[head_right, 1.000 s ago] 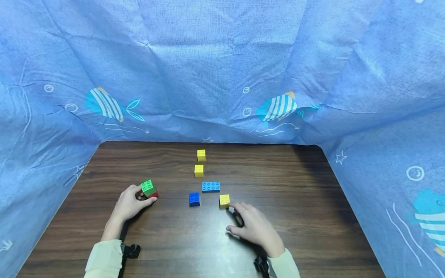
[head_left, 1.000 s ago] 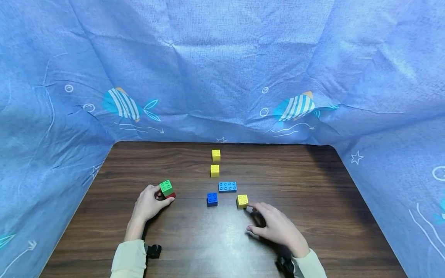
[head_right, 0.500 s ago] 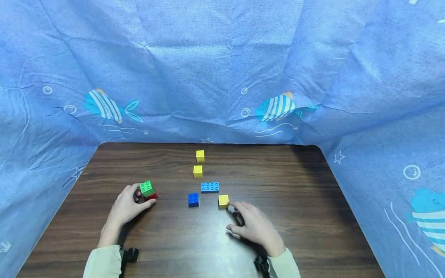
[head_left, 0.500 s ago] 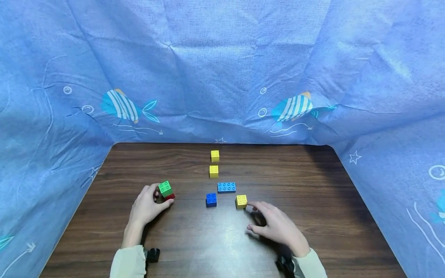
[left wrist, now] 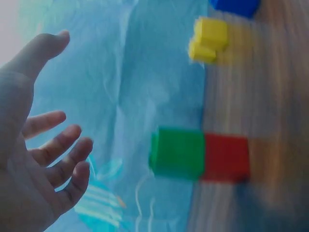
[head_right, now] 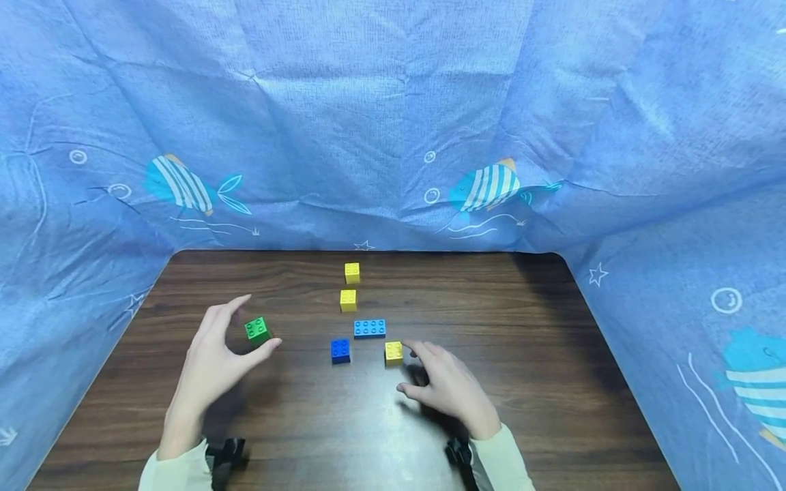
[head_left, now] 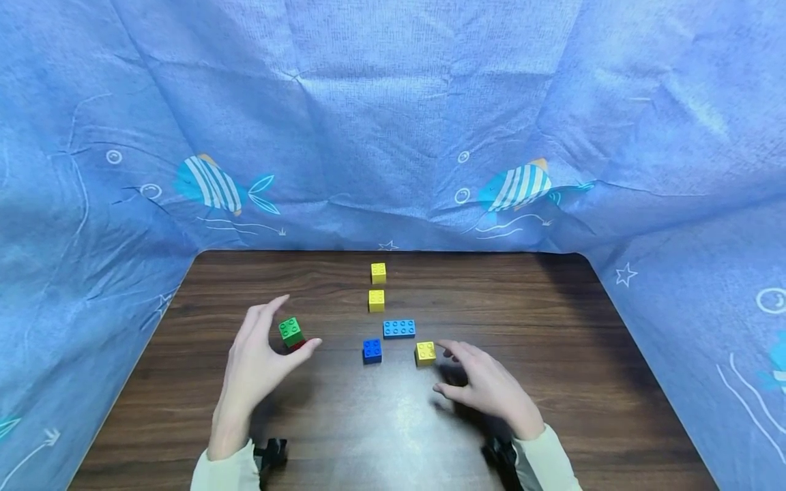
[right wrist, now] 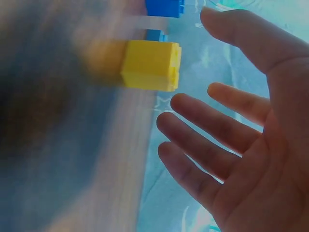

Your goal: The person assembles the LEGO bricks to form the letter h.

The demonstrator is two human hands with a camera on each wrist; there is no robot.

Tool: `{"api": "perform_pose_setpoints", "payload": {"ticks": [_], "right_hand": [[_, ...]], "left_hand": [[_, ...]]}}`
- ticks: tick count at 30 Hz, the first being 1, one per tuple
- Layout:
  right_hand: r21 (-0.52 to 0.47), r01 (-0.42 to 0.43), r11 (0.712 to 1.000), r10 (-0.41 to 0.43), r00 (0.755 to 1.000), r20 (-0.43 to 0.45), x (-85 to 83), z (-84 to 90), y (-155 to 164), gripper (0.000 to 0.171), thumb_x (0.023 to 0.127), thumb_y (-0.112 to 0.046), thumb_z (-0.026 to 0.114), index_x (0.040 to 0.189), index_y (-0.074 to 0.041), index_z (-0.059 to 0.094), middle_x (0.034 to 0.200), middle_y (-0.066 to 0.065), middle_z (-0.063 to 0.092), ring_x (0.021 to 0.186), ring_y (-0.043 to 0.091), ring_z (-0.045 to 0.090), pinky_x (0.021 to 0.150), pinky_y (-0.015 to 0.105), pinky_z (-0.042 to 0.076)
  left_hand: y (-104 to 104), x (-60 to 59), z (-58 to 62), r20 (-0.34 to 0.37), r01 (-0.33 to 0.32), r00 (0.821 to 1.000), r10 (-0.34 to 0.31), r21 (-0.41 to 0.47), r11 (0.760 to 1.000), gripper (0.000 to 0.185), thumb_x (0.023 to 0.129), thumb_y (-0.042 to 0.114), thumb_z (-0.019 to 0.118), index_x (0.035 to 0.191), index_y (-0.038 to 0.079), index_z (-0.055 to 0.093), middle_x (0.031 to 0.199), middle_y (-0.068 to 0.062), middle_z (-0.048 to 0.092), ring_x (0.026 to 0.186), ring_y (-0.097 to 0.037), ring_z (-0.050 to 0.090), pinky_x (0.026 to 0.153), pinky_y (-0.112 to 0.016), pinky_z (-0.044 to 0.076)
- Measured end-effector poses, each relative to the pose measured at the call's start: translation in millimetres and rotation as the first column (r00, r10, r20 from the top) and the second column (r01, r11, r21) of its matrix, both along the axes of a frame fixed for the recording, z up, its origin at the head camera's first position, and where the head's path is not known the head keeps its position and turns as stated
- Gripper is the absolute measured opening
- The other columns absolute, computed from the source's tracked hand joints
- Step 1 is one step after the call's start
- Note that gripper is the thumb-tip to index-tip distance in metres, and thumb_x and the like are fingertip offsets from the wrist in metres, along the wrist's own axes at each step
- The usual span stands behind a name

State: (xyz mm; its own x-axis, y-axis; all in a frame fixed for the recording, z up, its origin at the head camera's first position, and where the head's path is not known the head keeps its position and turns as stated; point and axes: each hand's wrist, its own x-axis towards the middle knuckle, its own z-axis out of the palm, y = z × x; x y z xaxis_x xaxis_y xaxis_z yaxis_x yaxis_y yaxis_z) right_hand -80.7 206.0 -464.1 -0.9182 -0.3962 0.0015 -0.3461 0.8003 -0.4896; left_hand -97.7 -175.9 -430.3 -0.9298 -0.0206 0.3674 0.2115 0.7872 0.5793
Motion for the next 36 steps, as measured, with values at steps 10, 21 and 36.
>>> {"api": "perform_pose_setpoints", "payload": {"ticks": [10,21,36], "right_hand": [[0.055,0.007,0.998,-0.004,0.998,-0.065,-18.9,17.5,-18.5,0.067,0.081,-0.039,0.084,0.137,-0.011,0.061,0.129,0.006,0.067,0.115,0.024,0.066,0.095,0.045,0.055],[0.141,0.029,0.990,-0.027,0.999,-0.022,-25.0,13.9,-30.6,0.068,0.081,-0.038,0.085,0.138,-0.013,0.060,0.132,0.009,0.065,0.116,0.029,0.065,0.099,0.049,0.052],[0.121,-0.024,0.992,0.020,0.999,0.032,-34.7,-6.3,-31.5,0.057,0.086,-0.025,0.082,0.136,-0.008,0.061,0.131,0.014,0.064,0.119,0.032,0.062,0.100,0.050,0.051]], "left_hand": [[47.3,-11.9,2.1,0.091,0.206,0.975,-0.200,-0.060,0.977,0.077,0.074,0.050,0.088,0.137,0.017,0.060,0.126,-0.007,0.060,0.104,-0.026,0.064,0.083,-0.046,0.055],[80.0,-22.8,-28.8,0.296,0.347,0.908,-0.297,-0.131,0.929,0.068,0.075,0.048,0.087,0.130,0.015,0.065,0.121,-0.002,0.060,0.084,-0.016,0.058,0.077,-0.040,0.052],[87.4,-26.6,-57.6,0.419,0.282,0.874,-0.246,-0.026,0.959,0.050,0.074,0.034,0.090,0.115,0.018,0.069,0.106,-0.001,0.064,0.081,-0.013,0.054,0.069,-0.037,0.051]]}}
